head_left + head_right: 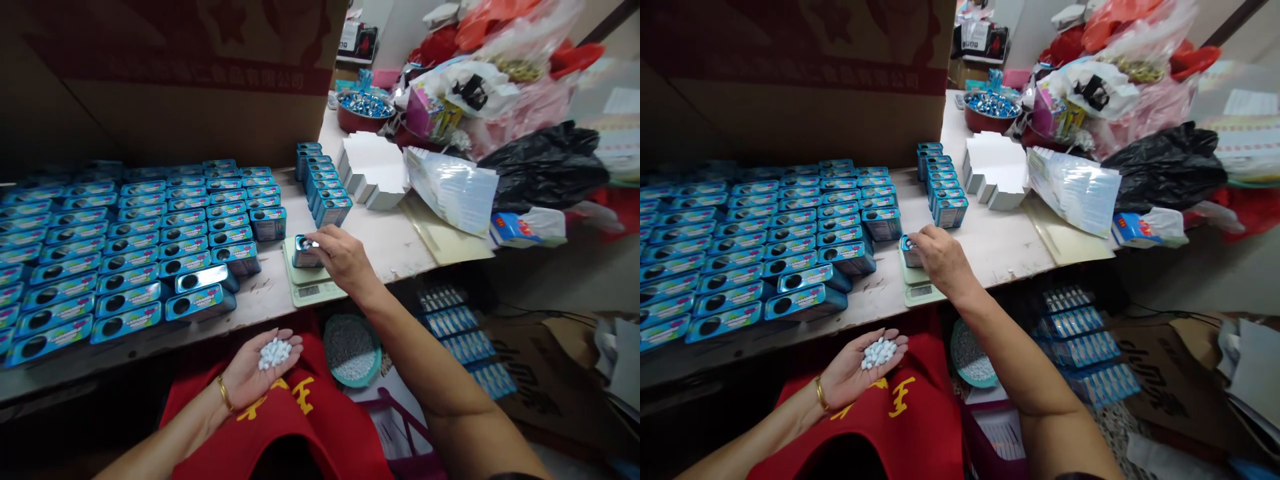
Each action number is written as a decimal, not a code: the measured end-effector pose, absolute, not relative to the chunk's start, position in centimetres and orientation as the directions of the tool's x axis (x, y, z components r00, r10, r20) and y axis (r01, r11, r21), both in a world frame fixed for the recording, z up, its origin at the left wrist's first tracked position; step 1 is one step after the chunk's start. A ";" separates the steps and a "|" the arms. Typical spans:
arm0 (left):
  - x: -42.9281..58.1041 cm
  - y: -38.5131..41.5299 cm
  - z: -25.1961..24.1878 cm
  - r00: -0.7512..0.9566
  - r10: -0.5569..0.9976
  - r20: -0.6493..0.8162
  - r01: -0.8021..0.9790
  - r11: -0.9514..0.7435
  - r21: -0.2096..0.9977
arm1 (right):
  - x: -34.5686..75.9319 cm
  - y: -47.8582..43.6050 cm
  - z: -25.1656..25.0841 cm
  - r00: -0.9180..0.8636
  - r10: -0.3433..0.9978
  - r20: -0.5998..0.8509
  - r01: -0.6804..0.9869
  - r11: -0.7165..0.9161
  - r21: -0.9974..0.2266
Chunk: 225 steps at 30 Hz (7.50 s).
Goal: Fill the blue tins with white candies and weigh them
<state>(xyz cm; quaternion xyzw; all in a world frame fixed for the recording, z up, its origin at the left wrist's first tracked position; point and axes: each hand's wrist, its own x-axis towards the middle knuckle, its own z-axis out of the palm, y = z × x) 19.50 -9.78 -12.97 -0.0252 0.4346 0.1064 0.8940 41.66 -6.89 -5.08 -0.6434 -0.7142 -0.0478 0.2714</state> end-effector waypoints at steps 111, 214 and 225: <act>18.8 -10.1 -13.9 0.672 0.204 -0.712 -0.241 0.969 0.051 | 32.4 -16.5 -11.3 -0.411 0.911 0.038 0.841 0.395 -0.370; 19.8 -8.0 -12.0 0.575 0.331 -0.749 -0.343 0.928 0.147 | 45.1 -12.0 -7.9 0.336 0.866 0.370 0.713 0.023 -0.701; 18.1 -8.2 -12.9 0.517 0.357 -0.778 -0.362 0.915 0.180 | 44.5 -8.9 -8.4 0.189 0.909 0.371 0.752 0.109 -0.650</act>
